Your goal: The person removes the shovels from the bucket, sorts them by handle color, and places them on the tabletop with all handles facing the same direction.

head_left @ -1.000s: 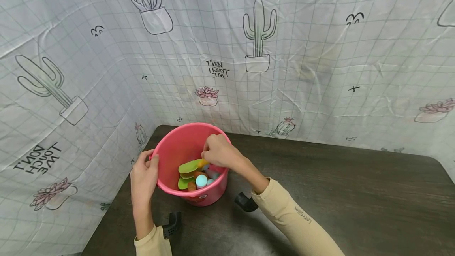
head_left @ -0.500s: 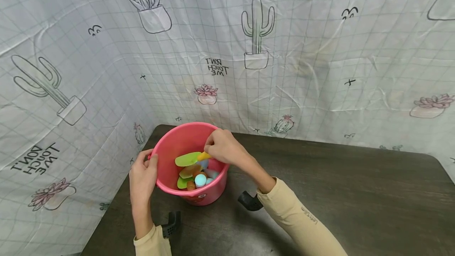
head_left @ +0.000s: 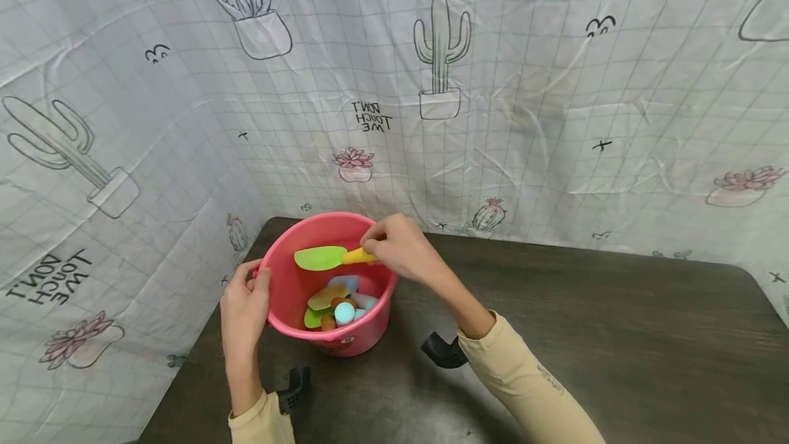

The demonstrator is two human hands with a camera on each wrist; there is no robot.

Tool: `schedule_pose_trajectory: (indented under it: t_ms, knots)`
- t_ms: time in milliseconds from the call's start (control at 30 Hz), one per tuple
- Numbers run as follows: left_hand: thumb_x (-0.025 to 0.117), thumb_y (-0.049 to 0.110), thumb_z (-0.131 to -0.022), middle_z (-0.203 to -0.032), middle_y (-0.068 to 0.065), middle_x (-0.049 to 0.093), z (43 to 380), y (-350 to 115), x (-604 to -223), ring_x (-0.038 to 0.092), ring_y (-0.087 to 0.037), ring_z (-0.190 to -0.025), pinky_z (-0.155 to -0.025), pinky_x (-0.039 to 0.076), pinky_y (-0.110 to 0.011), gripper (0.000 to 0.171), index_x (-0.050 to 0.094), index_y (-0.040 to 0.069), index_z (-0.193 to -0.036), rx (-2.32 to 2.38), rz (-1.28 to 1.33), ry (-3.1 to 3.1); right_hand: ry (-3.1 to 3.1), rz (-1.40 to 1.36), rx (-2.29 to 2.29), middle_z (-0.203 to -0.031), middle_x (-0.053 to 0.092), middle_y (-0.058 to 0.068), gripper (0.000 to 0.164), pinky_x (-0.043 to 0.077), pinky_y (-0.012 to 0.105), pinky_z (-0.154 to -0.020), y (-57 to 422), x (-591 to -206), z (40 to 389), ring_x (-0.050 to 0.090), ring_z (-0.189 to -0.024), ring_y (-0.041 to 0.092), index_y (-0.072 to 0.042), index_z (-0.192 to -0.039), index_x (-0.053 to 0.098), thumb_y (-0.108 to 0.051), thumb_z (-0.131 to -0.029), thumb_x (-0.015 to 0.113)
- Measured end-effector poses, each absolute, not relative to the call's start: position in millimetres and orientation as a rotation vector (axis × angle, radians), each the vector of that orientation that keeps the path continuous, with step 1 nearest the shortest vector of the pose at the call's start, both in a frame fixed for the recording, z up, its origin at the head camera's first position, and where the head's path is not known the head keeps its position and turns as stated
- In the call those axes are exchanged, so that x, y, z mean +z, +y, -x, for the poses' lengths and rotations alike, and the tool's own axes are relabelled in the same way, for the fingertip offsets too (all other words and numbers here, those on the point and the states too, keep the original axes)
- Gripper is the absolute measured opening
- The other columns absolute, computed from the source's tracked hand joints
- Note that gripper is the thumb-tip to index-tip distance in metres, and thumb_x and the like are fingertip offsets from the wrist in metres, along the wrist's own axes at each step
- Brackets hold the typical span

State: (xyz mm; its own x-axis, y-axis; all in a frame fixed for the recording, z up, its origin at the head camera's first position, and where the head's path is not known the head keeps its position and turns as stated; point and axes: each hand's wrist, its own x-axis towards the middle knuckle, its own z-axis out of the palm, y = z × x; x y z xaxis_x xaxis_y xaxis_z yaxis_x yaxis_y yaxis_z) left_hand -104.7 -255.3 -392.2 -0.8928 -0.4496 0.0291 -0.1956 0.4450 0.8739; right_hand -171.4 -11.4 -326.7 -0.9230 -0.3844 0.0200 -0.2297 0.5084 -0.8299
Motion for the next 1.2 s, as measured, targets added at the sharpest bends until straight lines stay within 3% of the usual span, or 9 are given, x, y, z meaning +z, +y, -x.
schedule_pose_trajectory:
  t_ms: [200, 433, 933, 1200]
  knots:
    - [0.049, 0.024, -0.108, -0.095, -0.023, 0.069, 105, -252, -391, 0.061, -0.026, -0.071, -0.056, 0.047, -0.028, 0.04, 0.055, 0.0, -0.14, -1.429, -0.6, -2.443, 2.579, 0.491, -1.458, -0.098, 0.076, 0.009, 0.021, 0.056, 0.03, -0.073, 1, -325, 174, 0.065, -0.087, 0.023, 0.002, -0.107, 0.079, -0.008, -0.096, 0.065]
    - [0.049, 0.024, -0.108, -0.097, -0.024, 0.07, 105, -247, -390, 0.063, -0.028, -0.073, -0.057, 0.047, -0.028, 0.04, 0.056, 0.0, -0.14, -1.423, -0.608, -2.445, 2.541, 0.421, -1.557, -0.103, 0.075, 0.011, 0.023, 0.053, 0.03, -0.067, 19, -325, 178, 0.064, -0.088, 0.025, 0.002, -0.111, 0.078, -0.009, -0.097, 0.063]
    - [0.049, 0.025, -0.109, -0.102, -0.026, 0.071, 108, -240, -387, 0.066, -0.027, -0.073, -0.055, 0.047, -0.027, 0.042, 0.054, 0.0, -0.142, -1.404, -0.638, -2.444, 2.4, 0.286, -1.833, -0.107, 0.074, 0.02, 0.024, 0.058, 0.039, -0.084, 62, -318, 187, 0.072, -0.09, 0.032, 0.007, -0.113, 0.075, -0.005, -0.099, 0.06]
    - [0.048, 0.026, -0.109, -0.107, -0.029, 0.071, 108, -240, -389, 0.068, -0.029, -0.077, -0.055, 0.049, -0.027, 0.044, 0.052, -0.001, -0.143, -1.408, -0.642, -2.441, 2.375, 0.232, -1.893, -0.115, 0.072, 0.021, 0.026, 0.056, 0.04, -0.09, 84, -324, 189, 0.072, -0.09, 0.025, 0.008, -0.115, 0.074, -0.006, -0.098, 0.06]
